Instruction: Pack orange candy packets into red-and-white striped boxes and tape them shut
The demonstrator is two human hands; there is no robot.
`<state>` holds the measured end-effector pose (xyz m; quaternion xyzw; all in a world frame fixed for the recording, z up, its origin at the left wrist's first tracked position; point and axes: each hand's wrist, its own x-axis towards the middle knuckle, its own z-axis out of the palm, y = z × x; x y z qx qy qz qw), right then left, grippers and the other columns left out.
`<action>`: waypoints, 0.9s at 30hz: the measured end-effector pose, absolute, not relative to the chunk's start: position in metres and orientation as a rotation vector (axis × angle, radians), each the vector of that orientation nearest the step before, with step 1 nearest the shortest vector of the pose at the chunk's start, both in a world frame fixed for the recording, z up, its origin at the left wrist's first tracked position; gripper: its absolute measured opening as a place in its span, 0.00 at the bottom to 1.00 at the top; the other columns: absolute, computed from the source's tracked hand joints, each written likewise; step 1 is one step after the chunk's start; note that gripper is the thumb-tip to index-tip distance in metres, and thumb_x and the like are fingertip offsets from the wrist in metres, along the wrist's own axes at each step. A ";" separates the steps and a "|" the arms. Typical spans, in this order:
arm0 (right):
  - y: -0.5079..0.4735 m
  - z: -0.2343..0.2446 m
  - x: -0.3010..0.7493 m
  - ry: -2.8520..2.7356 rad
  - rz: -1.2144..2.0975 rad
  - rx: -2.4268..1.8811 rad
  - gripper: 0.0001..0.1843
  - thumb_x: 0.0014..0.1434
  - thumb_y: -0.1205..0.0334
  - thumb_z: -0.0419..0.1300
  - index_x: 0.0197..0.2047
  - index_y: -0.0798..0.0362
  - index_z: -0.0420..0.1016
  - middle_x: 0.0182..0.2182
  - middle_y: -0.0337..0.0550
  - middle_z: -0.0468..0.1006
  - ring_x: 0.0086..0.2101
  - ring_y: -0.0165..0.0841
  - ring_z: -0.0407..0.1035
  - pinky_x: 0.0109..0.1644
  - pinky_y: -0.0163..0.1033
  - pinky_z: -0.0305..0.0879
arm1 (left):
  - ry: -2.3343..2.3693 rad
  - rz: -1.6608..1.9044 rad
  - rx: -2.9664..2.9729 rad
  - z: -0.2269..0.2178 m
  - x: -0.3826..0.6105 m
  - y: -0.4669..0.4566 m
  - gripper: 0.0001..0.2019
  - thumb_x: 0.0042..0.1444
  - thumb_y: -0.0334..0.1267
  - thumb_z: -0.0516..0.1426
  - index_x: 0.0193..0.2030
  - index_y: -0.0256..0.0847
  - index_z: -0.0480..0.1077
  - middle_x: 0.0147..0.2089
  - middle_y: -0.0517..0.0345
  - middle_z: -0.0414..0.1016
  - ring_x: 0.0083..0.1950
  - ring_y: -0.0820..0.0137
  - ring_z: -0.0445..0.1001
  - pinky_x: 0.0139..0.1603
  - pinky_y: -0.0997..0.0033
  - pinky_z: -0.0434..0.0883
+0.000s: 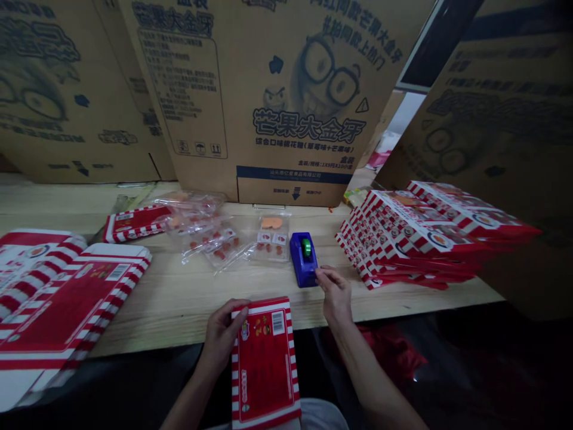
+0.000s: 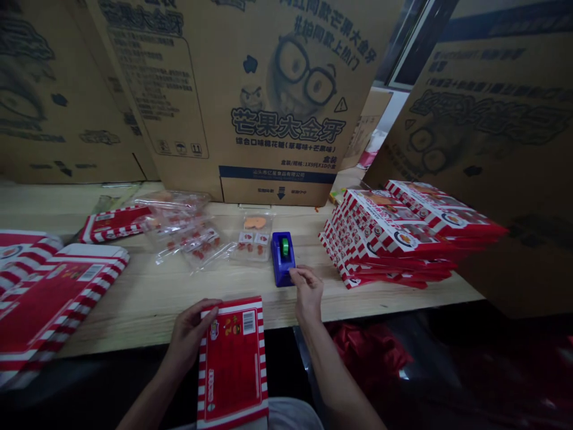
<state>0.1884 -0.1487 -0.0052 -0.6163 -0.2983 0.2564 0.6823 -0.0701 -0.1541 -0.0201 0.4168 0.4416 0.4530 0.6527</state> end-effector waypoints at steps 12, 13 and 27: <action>-0.172 -0.048 0.196 -0.666 0.568 -1.393 0.12 0.46 0.55 0.67 0.23 0.55 0.76 0.40 0.47 0.73 0.43 0.39 0.67 0.52 0.46 0.61 | 1.008 1.103 1.055 -0.010 -0.058 -0.144 0.11 0.49 0.43 0.65 0.35 0.37 0.78 0.34 0.55 0.77 0.33 0.69 0.75 0.33 0.73 0.72; -0.175 -0.046 0.197 -0.658 0.575 -1.388 0.12 0.47 0.54 0.67 0.23 0.55 0.75 0.39 0.47 0.72 0.41 0.38 0.67 0.51 0.45 0.62 | 1.021 1.126 1.074 -0.005 -0.061 -0.139 0.12 0.49 0.44 0.65 0.35 0.37 0.78 0.34 0.55 0.77 0.33 0.69 0.75 0.33 0.73 0.72; -0.158 0.038 0.138 -2.034 1.034 -1.214 0.13 0.56 0.60 0.65 0.23 0.54 0.71 0.26 0.38 0.71 0.27 0.29 0.64 0.33 0.34 0.56 | 0.746 0.445 1.596 0.031 -0.068 -0.099 0.10 0.49 0.42 0.62 0.30 0.35 0.78 0.27 0.55 0.78 0.28 0.69 0.72 0.32 0.74 0.68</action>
